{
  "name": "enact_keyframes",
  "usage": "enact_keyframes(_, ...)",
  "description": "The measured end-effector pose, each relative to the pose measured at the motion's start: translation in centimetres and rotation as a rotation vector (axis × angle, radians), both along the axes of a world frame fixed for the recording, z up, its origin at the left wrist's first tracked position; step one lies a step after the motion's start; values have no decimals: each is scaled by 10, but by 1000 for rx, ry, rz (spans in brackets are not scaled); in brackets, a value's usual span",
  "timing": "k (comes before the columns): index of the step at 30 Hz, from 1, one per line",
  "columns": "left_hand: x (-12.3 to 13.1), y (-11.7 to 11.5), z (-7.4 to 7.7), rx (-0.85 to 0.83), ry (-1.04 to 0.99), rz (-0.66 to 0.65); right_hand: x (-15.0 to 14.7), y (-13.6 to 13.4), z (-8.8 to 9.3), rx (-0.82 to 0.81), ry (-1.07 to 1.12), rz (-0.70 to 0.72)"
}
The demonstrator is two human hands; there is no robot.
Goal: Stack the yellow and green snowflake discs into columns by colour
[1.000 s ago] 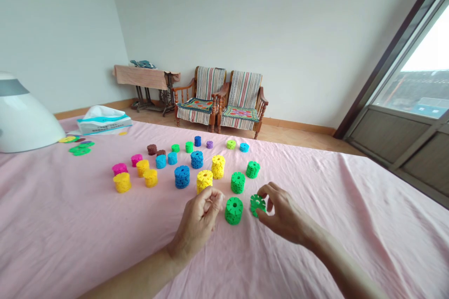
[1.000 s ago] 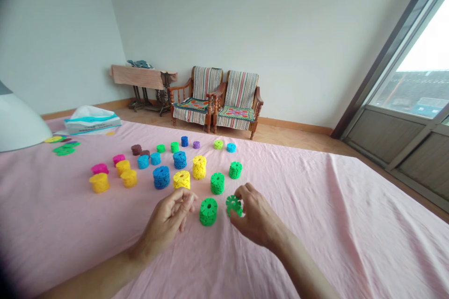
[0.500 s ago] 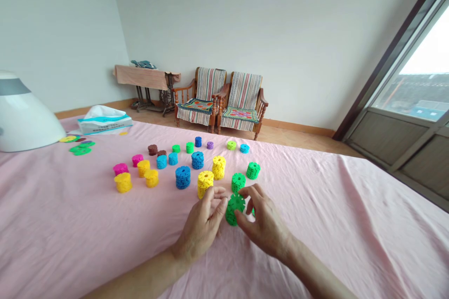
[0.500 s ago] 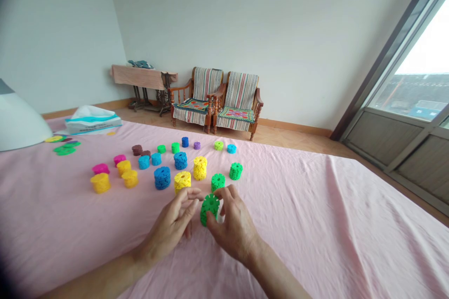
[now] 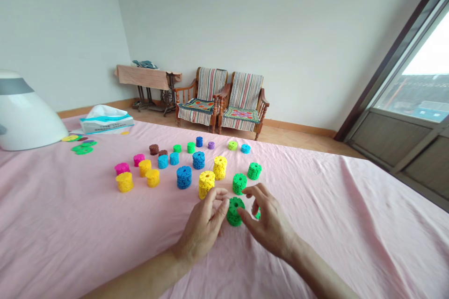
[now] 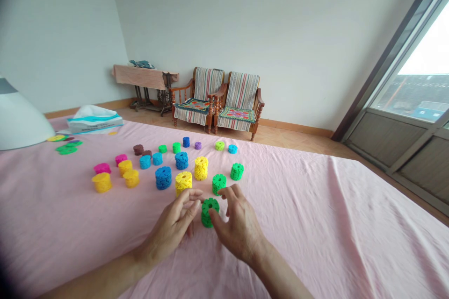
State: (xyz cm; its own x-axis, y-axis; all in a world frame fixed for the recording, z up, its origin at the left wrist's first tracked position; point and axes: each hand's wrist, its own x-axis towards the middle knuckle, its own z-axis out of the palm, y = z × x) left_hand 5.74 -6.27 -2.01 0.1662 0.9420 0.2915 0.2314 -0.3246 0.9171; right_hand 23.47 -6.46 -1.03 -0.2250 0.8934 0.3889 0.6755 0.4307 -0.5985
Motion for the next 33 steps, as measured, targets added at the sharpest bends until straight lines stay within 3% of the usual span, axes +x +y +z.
enact_keyframes(4, 1, -1, -1, -74, -24, -22, 26, 8, -4, -14, -64, -61)
enact_keyframes(8, 0, -2, -3, -117, 5, -36, 46, 10, -8, -142, -182, 22)
enact_keyframes(11, 1, -2, -2, -118, 24, -34, 50, 9, -8, -191, -206, 41)
enact_keyframes(17, 1, -1, 0, -117, 7, -32, 49, 12, -5, -281, -150, -54)
enact_keyframes(19, 0, -1, -1, -117, 10, -28, 47, 14, -4, -330, -36, -54)
enact_keyframes(26, 1, -1, -4, -116, -7, -11, 19, 13, 5, -432, 698, 46)
enact_keyframes(33, 1, 0, -2, -113, -5, -55, -4, 11, -2, -514, 852, 32)
